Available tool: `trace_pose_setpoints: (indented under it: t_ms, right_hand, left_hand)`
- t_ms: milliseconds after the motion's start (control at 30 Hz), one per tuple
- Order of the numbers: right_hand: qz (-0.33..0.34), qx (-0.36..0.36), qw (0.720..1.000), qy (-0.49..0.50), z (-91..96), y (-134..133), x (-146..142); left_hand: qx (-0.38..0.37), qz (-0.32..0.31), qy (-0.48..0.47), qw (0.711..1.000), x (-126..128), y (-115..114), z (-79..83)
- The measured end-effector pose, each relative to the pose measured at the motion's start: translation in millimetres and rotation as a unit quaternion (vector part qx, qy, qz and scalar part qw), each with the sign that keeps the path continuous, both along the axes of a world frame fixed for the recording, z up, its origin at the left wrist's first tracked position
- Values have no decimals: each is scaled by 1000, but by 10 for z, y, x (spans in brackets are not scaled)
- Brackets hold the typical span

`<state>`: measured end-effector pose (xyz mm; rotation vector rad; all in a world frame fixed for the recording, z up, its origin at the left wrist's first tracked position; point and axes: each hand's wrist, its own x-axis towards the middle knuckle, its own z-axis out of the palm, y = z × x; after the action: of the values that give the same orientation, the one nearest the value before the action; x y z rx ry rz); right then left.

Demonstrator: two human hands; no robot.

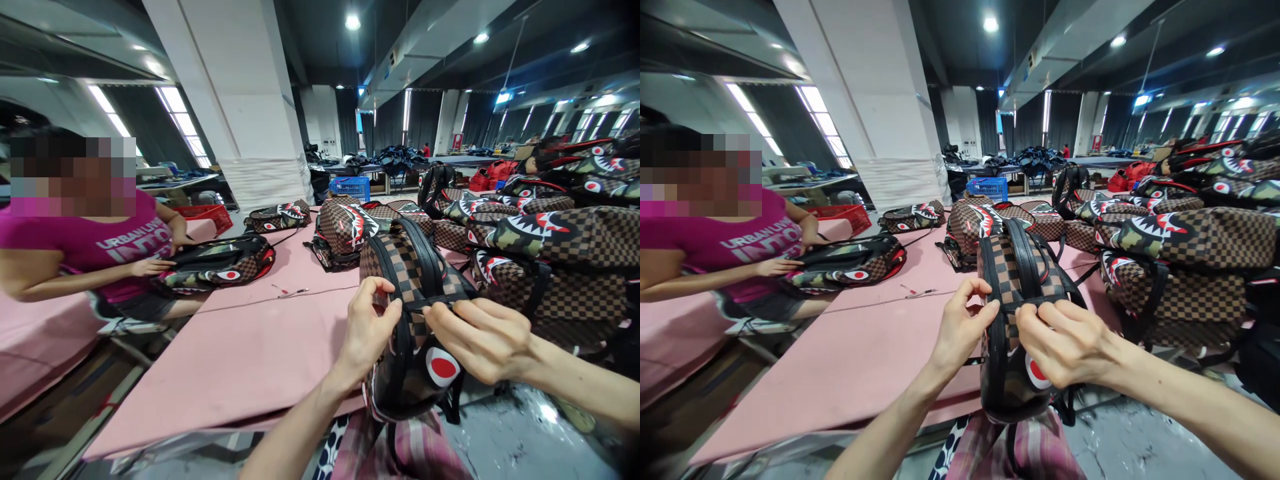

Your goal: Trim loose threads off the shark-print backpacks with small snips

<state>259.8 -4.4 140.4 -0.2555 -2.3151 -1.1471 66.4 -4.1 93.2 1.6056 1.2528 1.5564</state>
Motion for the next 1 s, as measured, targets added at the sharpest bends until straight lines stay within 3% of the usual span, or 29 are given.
trace_pose_setpoints:
  t_ms: [167,300,533,1000]
  right_hand:
    - [-54,-114,987,96,-16,29,7]
    - [-64,-158,976,136,4,17,23]
    - [-69,-165,970,162,-15,1,53]
    - [-78,-162,972,153,-2,6,25]
  left_hand:
    - [-15,-25,-21,999,-25,-13,-13]
    - [-30,-77,-60,995,-12,-16,14]
    - [-36,-97,-75,992,-7,-11,30]
    - [-25,-76,-56,995,5,-23,34]
